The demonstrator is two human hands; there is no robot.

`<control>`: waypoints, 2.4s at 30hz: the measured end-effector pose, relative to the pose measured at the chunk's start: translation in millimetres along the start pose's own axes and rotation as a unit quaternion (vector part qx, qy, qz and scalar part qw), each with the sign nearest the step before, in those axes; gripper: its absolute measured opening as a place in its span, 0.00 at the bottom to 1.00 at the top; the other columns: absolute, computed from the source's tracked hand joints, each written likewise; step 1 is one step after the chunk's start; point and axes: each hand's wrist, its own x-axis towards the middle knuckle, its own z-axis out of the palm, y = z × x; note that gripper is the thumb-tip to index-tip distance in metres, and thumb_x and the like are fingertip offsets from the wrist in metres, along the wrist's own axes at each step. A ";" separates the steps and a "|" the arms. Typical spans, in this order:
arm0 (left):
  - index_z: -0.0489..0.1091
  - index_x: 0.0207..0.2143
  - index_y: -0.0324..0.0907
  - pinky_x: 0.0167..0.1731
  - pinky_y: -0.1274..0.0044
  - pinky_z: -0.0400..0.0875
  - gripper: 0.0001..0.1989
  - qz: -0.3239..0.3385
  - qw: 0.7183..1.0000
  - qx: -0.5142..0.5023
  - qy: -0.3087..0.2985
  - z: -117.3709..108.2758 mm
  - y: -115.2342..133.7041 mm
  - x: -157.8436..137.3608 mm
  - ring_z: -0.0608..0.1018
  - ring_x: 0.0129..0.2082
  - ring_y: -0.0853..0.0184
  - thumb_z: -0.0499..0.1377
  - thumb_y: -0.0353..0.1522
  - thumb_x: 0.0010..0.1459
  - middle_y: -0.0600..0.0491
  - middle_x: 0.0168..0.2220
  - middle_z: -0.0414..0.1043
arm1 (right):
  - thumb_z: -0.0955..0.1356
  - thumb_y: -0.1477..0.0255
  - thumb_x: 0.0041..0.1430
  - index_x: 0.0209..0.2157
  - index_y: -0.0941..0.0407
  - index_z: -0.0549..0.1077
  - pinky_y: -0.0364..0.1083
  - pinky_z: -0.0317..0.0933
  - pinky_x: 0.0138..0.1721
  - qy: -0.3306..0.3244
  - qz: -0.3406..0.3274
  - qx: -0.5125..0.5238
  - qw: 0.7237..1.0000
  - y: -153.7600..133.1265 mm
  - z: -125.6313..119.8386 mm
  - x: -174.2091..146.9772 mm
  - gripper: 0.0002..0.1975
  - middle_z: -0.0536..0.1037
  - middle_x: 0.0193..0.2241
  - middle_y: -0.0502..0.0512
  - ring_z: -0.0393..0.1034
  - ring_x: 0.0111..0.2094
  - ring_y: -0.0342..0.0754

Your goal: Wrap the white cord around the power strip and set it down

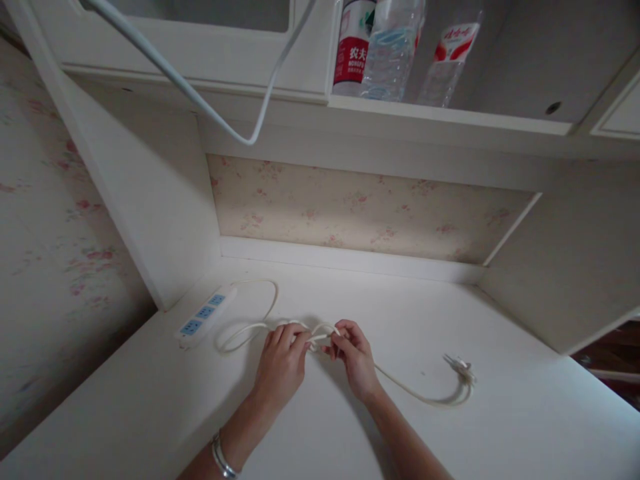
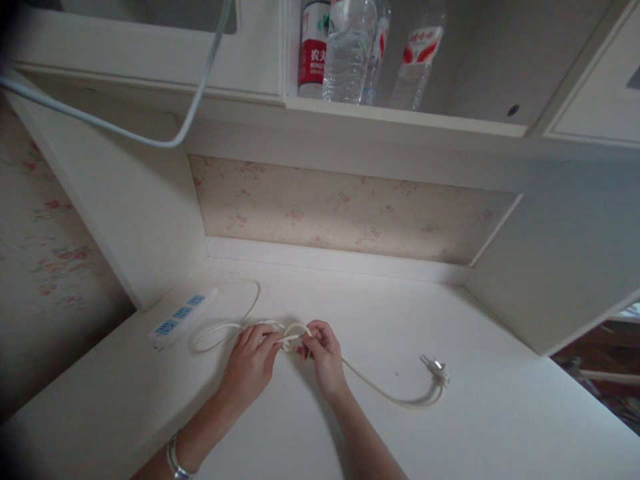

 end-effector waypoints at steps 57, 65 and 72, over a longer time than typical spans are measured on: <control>0.68 0.21 0.37 0.26 0.79 0.56 0.16 -0.209 0.802 -0.515 -0.219 -13.0 -3.6 10.8 0.64 0.23 0.72 0.56 0.39 0.56 0.56 0.20 0.63 | 0.66 0.57 0.55 0.37 0.54 0.69 0.46 0.65 0.34 0.020 -0.034 -0.236 0.971 3.7 -15.2 11.3 0.15 0.77 0.32 0.53 0.74 0.32 0.49; 0.73 0.32 0.38 0.28 0.79 0.56 0.11 -0.236 0.761 -0.592 -0.124 -26.1 -19.5 7.0 0.65 0.26 0.71 0.60 0.37 0.53 0.55 0.24 0.66 | 0.64 0.52 0.52 0.37 0.52 0.68 0.46 0.66 0.34 0.150 -0.025 -0.273 0.950 12.1 -45.0 25.1 0.19 0.78 0.30 0.52 0.74 0.33 0.50; 0.69 0.16 0.37 0.28 0.77 0.61 0.30 -0.225 0.755 -0.556 -0.267 -29.4 -10.3 2.2 0.69 0.20 0.70 0.48 0.48 0.60 0.52 0.16 0.67 | 0.65 0.51 0.51 0.37 0.53 0.68 0.45 0.64 0.32 0.136 -0.024 -0.230 0.963 7.6 -41.2 23.8 0.21 0.78 0.30 0.54 0.72 0.30 0.48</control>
